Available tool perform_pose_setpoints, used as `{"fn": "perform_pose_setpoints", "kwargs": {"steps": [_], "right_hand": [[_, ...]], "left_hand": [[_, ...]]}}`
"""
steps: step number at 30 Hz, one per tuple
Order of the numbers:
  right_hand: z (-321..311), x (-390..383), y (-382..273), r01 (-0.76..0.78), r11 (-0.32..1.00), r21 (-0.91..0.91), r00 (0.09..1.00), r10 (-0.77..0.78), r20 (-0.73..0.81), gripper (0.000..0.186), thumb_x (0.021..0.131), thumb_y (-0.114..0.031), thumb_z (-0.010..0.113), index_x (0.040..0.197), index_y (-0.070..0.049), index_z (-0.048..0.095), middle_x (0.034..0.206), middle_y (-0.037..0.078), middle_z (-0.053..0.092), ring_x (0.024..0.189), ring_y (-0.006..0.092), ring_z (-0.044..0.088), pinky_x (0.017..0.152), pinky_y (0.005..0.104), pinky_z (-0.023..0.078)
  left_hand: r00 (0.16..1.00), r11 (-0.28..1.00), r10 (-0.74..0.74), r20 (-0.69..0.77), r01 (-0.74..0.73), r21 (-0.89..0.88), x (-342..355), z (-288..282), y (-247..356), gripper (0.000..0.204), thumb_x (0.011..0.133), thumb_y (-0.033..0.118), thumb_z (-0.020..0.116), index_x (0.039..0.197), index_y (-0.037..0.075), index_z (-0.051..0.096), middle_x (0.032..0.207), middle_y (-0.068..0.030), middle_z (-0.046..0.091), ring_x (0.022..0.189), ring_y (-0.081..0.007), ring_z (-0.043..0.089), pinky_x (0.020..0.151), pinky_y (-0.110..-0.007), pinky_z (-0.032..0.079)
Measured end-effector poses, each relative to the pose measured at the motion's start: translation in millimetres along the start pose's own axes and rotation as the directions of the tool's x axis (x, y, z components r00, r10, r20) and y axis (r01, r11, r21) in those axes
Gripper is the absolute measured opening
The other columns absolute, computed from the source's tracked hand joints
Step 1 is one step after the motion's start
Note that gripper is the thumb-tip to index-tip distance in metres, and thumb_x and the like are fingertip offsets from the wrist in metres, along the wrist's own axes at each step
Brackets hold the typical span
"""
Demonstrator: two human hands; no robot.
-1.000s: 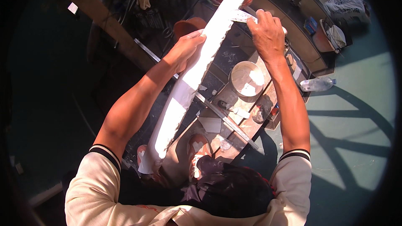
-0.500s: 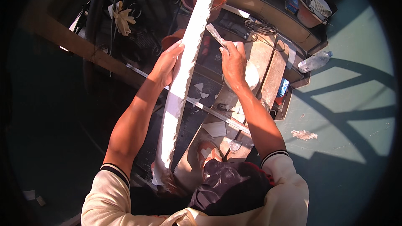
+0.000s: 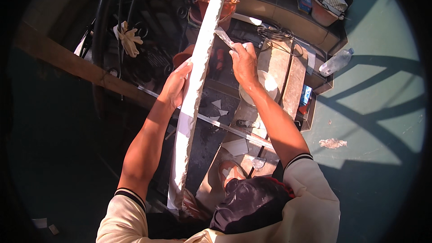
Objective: The person mixes a white paste in a bowl, then uses a trowel to apply the paste onto a long white strip. The person also puts on shoes during the process.
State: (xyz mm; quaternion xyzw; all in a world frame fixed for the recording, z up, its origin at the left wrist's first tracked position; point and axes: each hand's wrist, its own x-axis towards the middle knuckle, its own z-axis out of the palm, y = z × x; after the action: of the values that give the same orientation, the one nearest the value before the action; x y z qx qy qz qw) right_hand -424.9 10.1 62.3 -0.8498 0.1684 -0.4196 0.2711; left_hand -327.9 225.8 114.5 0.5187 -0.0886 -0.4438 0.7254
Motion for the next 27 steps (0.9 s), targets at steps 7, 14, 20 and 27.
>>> {"fn": "perform_pose_setpoints", "kwargs": {"steps": [7,14,20,27], "right_hand": [[6.7,-1.2,6.0,-0.062,0.991,0.121,0.992,0.074,-0.099,0.031,0.092,-0.003,0.074,0.123,-0.008,0.070,0.100,0.015,0.057,0.091,0.0340,0.062,0.081,0.0446,0.050],[30.5,3.6,7.1,-0.016,1.000,0.007,0.992,0.017,-0.127,0.035,0.090,0.005,0.069,0.123,-0.006,0.066,0.104,0.017,0.058,0.094,0.0368,0.061,0.082,0.0444,0.049],[23.6,-35.6,37.2,-0.197,0.980,0.037,0.980,0.198,-0.024,0.028,0.095,-0.003,0.070,0.123,-0.005,0.066,0.098,0.011,0.062,0.087,0.0258,0.064,0.077,0.0383,0.052],[-34.8,10.4,10.1,-0.400,0.791,0.463,0.911,0.398,0.107,0.031,0.106,-0.024,0.065,0.129,-0.005,0.066,0.082,0.004,0.064,0.072,0.0106,0.063,0.062,0.0283,0.053]], "left_hand": [[0.999,1.000,-0.024,0.021,0.024,-0.016,-6.5,1.1,1.2,0.045,0.111,0.017,0.040,0.154,0.006,0.049,0.132,-0.0097,0.067,0.107,-0.0177,0.067,0.089,-0.035,0.056],[0.996,0.998,-0.026,0.081,0.031,-0.061,-5.5,-2.5,-5.3,0.045,0.111,0.015,0.040,0.154,0.006,0.049,0.129,-0.0077,0.068,0.104,-0.0150,0.067,0.087,-0.033,0.057],[0.997,0.998,-0.008,0.076,0.013,-0.060,-2.4,-14.6,-6.7,0.043,0.110,0.017,0.048,0.152,0.009,0.052,0.133,-0.0082,0.066,0.112,-0.0180,0.065,0.095,-0.034,0.054],[0.999,0.965,0.003,-0.049,0.010,0.262,-11.5,-56.3,4.7,0.049,0.109,0.022,0.055,0.156,0.011,0.050,0.136,-0.0102,0.065,0.113,-0.0182,0.065,0.093,-0.036,0.055]]}}
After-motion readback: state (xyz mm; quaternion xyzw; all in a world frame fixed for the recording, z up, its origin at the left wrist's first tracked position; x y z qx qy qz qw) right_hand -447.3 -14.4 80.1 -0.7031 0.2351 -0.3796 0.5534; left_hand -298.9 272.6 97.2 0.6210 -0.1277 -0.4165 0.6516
